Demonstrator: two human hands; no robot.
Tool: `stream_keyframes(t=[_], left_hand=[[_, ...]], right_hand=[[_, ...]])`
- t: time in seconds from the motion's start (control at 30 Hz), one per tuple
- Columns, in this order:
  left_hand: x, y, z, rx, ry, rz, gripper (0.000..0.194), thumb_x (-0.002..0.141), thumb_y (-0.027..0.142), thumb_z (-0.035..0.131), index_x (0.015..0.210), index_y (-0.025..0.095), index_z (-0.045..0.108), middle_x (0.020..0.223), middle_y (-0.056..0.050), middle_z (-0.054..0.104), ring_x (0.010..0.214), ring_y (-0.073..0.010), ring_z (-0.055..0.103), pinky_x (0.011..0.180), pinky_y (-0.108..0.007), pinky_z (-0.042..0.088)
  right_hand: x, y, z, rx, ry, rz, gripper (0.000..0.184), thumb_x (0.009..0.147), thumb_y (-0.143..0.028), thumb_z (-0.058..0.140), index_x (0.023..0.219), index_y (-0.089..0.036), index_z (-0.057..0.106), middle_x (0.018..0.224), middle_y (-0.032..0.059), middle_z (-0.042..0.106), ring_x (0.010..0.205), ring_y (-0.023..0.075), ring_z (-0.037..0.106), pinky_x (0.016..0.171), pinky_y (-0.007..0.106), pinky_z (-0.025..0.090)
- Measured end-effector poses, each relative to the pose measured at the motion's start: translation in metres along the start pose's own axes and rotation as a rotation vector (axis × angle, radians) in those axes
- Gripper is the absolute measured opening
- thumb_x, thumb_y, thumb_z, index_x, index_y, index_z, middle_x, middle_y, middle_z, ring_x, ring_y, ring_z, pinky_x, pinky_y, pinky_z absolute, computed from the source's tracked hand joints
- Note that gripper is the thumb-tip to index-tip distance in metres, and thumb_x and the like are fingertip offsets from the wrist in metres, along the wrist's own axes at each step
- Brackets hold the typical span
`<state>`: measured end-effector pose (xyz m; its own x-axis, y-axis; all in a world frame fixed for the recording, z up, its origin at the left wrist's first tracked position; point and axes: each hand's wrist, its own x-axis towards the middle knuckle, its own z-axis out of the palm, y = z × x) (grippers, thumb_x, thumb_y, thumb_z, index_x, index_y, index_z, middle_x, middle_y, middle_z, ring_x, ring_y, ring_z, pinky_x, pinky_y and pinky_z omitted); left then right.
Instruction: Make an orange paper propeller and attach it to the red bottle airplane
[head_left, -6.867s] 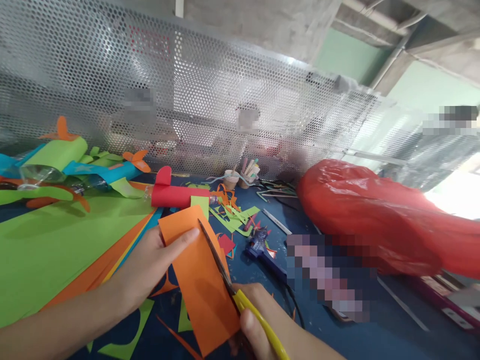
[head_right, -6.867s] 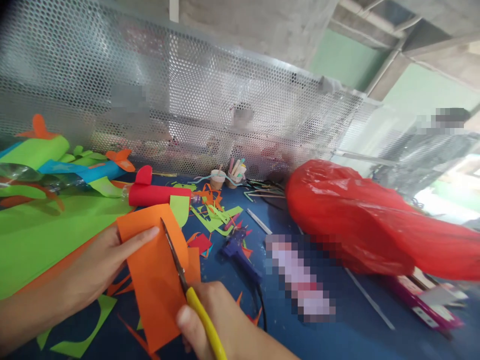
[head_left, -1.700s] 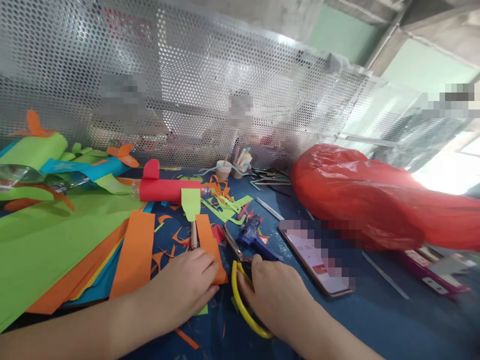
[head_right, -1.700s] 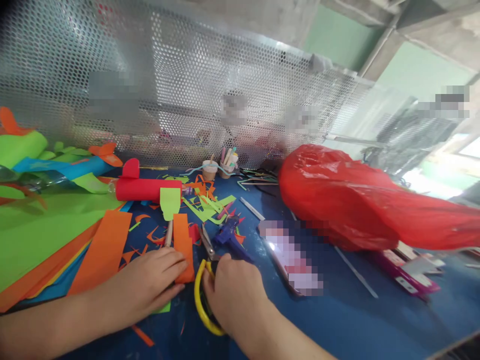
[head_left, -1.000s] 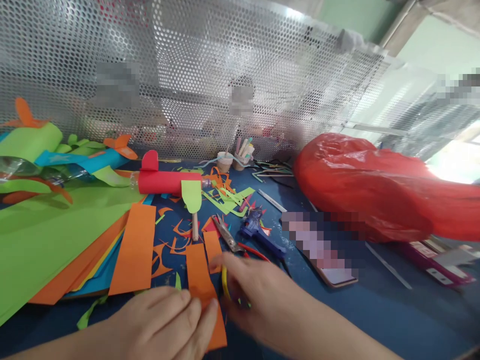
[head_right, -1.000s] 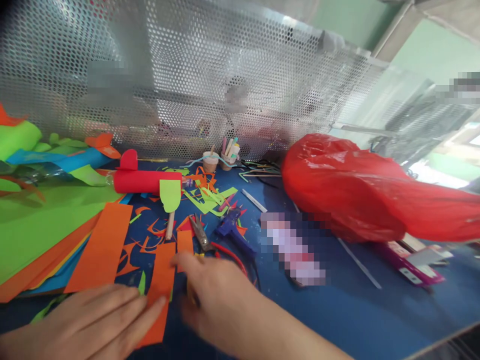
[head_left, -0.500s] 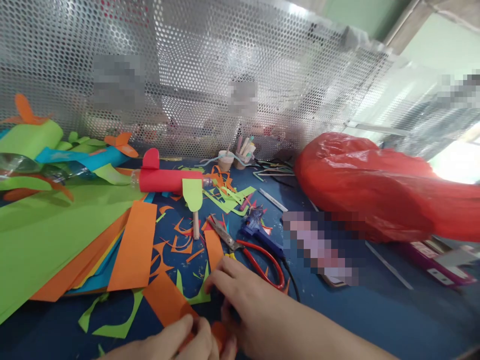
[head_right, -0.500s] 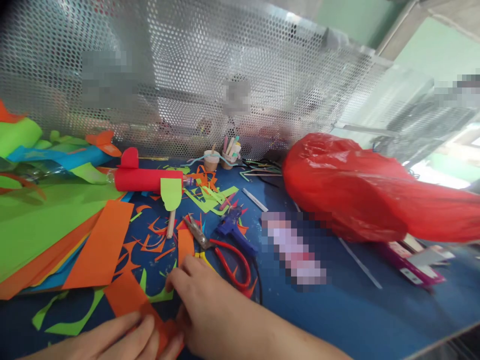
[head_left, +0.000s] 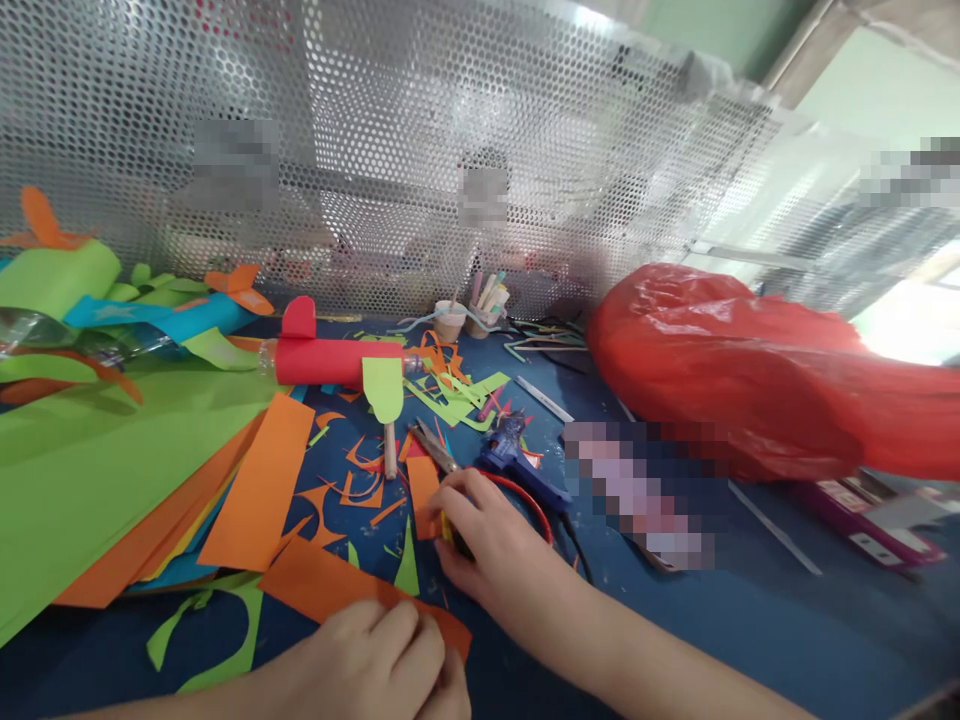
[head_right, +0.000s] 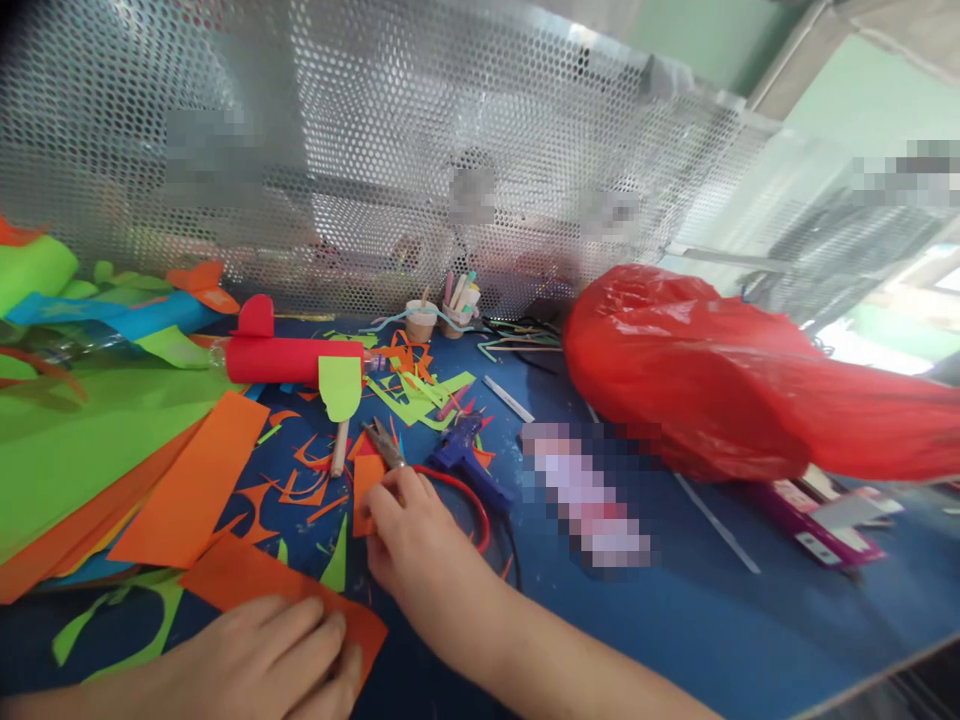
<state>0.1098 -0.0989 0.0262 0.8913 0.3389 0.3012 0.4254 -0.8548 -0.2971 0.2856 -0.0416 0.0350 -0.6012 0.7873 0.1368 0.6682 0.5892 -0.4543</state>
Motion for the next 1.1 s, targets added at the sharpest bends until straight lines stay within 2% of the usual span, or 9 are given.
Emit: stream_keyframes(t=[0.1, 0.27, 0.4, 0.57, 0.67, 0.77, 0.9, 1.07, 1.1], left_hand=[[0.007, -0.003, 0.011, 0.027, 0.088, -0.099, 0.026, 0.083, 0.001, 0.044, 0.099, 0.011, 0.062, 0.076, -0.006, 0.072, 0.058, -0.0195, 0.066, 0.043, -0.026, 0.048], [0.015, -0.012, 0.017, -0.175, -0.057, -0.242, 0.015, 0.087, 0.011, 0.054, 0.100, 0.011, 0.062, 0.081, -0.007, 0.070, 0.064, -0.0210, 0.067, 0.053, -0.030, 0.057], [-0.001, -0.017, 0.005, -0.287, 0.019, -0.271, 0.034, 0.087, 0.043, 0.062, 0.100, 0.012, 0.064, 0.097, -0.012, 0.071, 0.084, -0.0267, 0.068, 0.067, -0.035, 0.060], [-0.035, -0.019, -0.005, -0.194, 0.006, -0.259, 0.033, 0.095, 0.032, 0.048, 0.119, 0.013, 0.059, 0.111, -0.009, 0.072, 0.098, -0.0245, 0.067, 0.082, -0.034, 0.058], [-0.045, -0.017, -0.009, -0.188, -0.038, -0.240, 0.042, 0.093, 0.041, 0.052, 0.127, 0.017, 0.056, 0.118, -0.007, 0.069, 0.104, -0.0237, 0.065, 0.086, -0.033, 0.056], [-0.046, -0.015, -0.014, -0.247, -0.047, -0.211, 0.042, 0.088, 0.045, 0.059, 0.123, 0.021, 0.059, 0.117, -0.007, 0.070, 0.108, -0.0243, 0.063, 0.092, -0.033, 0.053], [-0.042, -0.014, -0.020, -0.417, -0.017, -0.241, 0.030, 0.087, 0.023, 0.061, 0.117, 0.021, 0.062, 0.112, -0.007, 0.071, 0.108, -0.0208, 0.063, 0.096, -0.030, 0.050], [-0.040, -0.009, -0.002, -0.484, 0.108, -0.257, 0.028, 0.089, 0.013, 0.054, 0.115, 0.022, 0.061, 0.106, -0.007, 0.073, 0.104, -0.0211, 0.065, 0.093, -0.032, 0.052], [-0.041, -0.007, 0.005, -0.475, 0.235, -0.250, 0.024, 0.089, 0.014, 0.054, 0.110, 0.023, 0.063, 0.098, -0.005, 0.074, 0.099, -0.0197, 0.067, 0.089, -0.030, 0.054]], right_hand=[[0.007, 0.007, 0.003, 0.029, 0.094, -0.007, 0.014, 0.085, -0.006, 0.060, 0.093, -0.016, 0.057, 0.104, 0.0113, 0.058, 0.097, 0.0227, 0.059, 0.087, 0.036, 0.052], [0.008, 0.013, -0.013, 0.091, 0.212, -0.014, 0.014, 0.092, -0.008, 0.050, 0.095, -0.017, 0.058, 0.098, 0.0073, 0.063, 0.093, 0.0192, 0.061, 0.085, 0.034, 0.051], [0.001, 0.007, -0.028, 0.141, -0.015, -0.059, 0.010, 0.086, -0.018, 0.064, 0.096, -0.019, 0.062, 0.093, 0.0018, 0.066, 0.088, 0.0170, 0.061, 0.080, 0.029, 0.049], [-0.007, -0.006, -0.029, 0.047, -0.223, -0.175, 0.030, 0.074, -0.026, 0.079, 0.100, -0.019, 0.066, 0.099, 0.0039, 0.064, 0.096, 0.0211, 0.058, 0.089, 0.035, 0.044], [-0.009, -0.010, -0.024, 0.074, -0.245, -0.228, 0.018, 0.080, -0.029, 0.074, 0.095, -0.021, 0.068, 0.099, 0.0029, 0.065, 0.097, 0.0198, 0.058, 0.092, 0.035, 0.042], [-0.004, -0.002, -0.021, 0.060, -0.143, -0.215, 0.007, 0.088, -0.024, 0.065, 0.092, -0.019, 0.069, 0.091, 0.0032, 0.066, 0.089, 0.0191, 0.058, 0.087, 0.035, 0.045], [0.012, 0.019, -0.017, -0.012, 0.091, -0.122, 0.018, 0.088, -0.012, 0.060, 0.104, -0.018, 0.067, 0.101, 0.0073, 0.068, 0.096, 0.0228, 0.057, 0.089, 0.039, 0.045], [0.027, 0.019, -0.010, -0.103, 0.043, -0.125, 0.037, 0.095, -0.013, 0.047, 0.130, -0.022, 0.055, 0.112, 0.0092, 0.064, 0.104, 0.0221, 0.056, 0.094, 0.040, 0.045], [0.030, 0.015, -0.008, -0.151, 0.015, -0.127, 0.038, 0.097, -0.016, 0.045, 0.133, -0.023, 0.054, 0.109, 0.0098, 0.064, 0.103, 0.0225, 0.056, 0.094, 0.040, 0.045]])
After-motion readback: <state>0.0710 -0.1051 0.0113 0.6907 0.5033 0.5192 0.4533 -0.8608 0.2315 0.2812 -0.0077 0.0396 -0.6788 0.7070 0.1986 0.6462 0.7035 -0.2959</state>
